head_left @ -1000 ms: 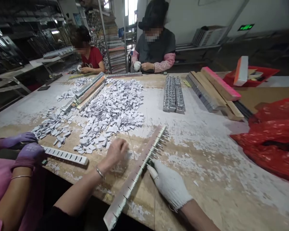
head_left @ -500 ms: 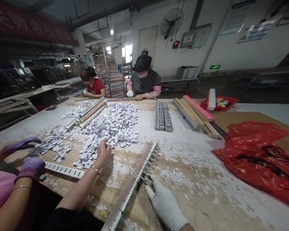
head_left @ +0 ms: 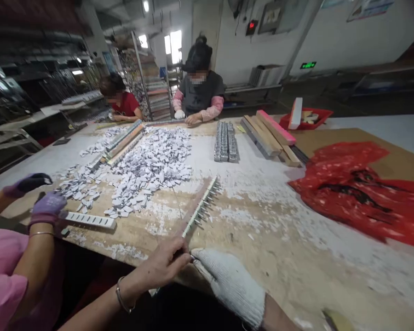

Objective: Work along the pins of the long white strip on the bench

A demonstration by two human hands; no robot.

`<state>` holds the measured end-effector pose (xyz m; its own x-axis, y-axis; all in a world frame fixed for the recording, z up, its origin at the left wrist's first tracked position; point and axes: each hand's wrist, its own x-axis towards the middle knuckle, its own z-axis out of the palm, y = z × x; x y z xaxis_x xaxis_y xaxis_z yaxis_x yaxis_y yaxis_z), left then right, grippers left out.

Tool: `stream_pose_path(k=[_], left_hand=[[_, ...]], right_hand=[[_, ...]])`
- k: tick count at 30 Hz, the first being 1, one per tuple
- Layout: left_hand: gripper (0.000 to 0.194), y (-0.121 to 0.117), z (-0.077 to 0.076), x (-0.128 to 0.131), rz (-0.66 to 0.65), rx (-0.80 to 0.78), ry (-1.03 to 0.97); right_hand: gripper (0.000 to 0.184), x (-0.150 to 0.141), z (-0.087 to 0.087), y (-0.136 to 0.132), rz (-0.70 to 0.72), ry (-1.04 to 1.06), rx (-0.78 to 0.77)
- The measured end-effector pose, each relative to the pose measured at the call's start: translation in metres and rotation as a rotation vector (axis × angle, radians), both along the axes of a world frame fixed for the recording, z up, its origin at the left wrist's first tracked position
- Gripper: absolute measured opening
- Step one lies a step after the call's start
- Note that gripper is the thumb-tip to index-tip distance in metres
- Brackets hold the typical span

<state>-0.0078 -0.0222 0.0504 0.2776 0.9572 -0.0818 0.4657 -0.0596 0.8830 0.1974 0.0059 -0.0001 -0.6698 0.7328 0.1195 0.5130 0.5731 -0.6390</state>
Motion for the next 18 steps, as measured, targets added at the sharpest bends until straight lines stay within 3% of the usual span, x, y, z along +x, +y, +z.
stream_pose_path(k=[4, 6, 8, 10, 12, 15, 18], left_hand=[[0.037, -0.002, -0.013, -0.002, -0.225, -0.514, -0.446], [0.044, -0.004, -0.019, 0.003, -0.184, -0.597, -0.584], [0.036, -0.005, -0.022, 0.012, -0.025, -0.398, -0.477], [0.021, -0.003, -0.023, 0.018, 0.099, -0.076, -0.205], [0.021, 0.005, -0.027, 0.019, 0.086, 0.134, 0.028], [0.026, 0.031, -0.042, 0.010, 0.061, 0.215, 0.214], [0.027, 0.063, -0.062, -0.002, 0.198, 0.312, 0.404]], right_hand=[[0.027, 0.014, 0.025, -0.012, 0.150, 0.082, -0.278], [0.031, 0.015, 0.028, -0.015, 0.137, 0.162, -0.335], [0.033, 0.013, 0.023, -0.014, 0.017, 0.179, -0.262], [0.033, 0.009, 0.014, -0.008, -0.090, 0.143, -0.163], [0.031, 0.003, 0.005, 0.003, -0.107, 0.073, -0.142], [0.028, -0.007, -0.008, 0.026, -0.161, -0.138, -0.170], [0.026, -0.021, -0.028, 0.043, -0.345, -0.401, -0.014]])
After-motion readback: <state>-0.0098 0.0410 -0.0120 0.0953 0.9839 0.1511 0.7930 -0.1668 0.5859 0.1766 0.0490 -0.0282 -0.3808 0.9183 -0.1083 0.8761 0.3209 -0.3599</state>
